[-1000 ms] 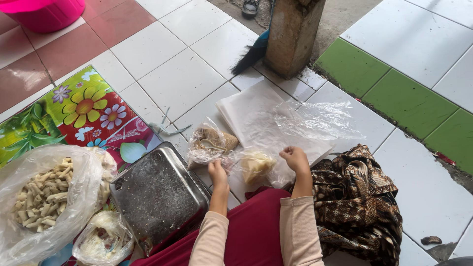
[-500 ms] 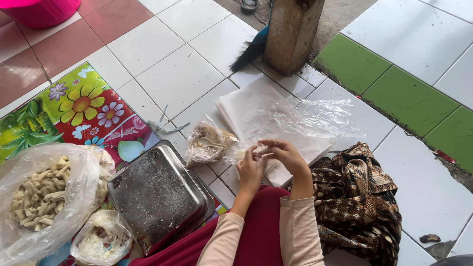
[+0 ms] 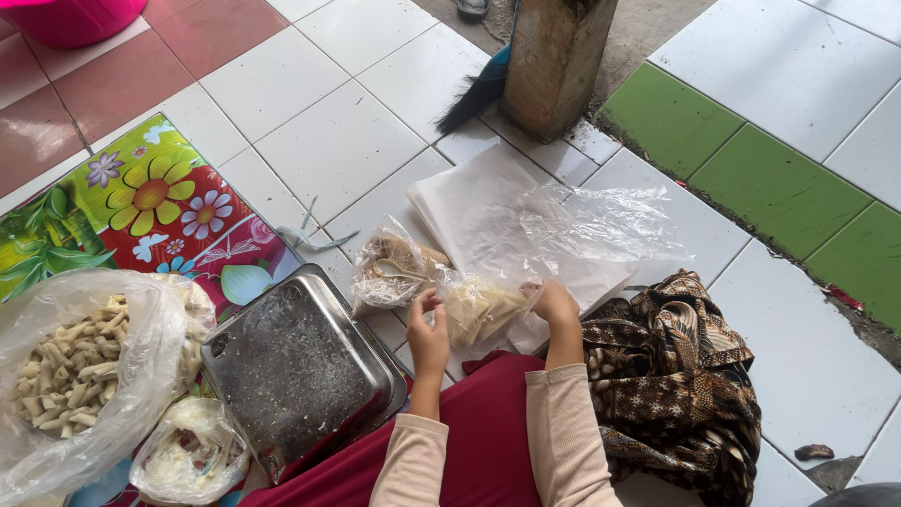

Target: The person prepares dumplings by laying out square wrappers on a tray and placing a small portion of filling onto each wrapper using a wooden spoon.

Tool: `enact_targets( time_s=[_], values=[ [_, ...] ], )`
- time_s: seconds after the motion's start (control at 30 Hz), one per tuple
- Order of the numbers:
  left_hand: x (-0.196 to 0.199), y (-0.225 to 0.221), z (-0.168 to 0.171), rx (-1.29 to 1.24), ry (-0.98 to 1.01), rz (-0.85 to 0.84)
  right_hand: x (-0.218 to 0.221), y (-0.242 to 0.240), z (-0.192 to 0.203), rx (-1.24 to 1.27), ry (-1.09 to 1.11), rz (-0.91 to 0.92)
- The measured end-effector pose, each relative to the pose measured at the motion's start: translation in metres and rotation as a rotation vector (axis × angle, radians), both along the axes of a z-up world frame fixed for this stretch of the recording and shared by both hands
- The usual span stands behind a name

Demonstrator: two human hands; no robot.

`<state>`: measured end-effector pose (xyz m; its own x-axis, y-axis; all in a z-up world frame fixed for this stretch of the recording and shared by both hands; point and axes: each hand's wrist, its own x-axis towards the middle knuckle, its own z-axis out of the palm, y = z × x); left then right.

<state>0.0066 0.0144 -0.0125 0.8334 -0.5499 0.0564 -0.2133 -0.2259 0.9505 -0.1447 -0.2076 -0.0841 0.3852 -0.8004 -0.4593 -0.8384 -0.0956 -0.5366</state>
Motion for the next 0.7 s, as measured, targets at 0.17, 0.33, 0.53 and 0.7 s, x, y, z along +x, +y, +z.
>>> enact_targets(
  time_s=[0.17,0.33,0.53,0.7],
  values=[
    [0.009,0.029,-0.044,0.307,-0.045,0.128,0.009,0.006,0.003,0.266,-0.652,-0.243],
    [0.004,0.026,-0.092,0.534,-0.18,0.09,0.029,0.017,-0.002,0.082,-0.501,0.181],
    [0.004,0.027,-0.094,0.46,-0.195,0.072,0.04,0.028,0.004,-0.02,-0.263,0.224],
    [0.002,0.027,-0.085,0.454,-0.185,0.079,0.057,0.056,0.062,-0.038,0.09,0.283]
  ],
)
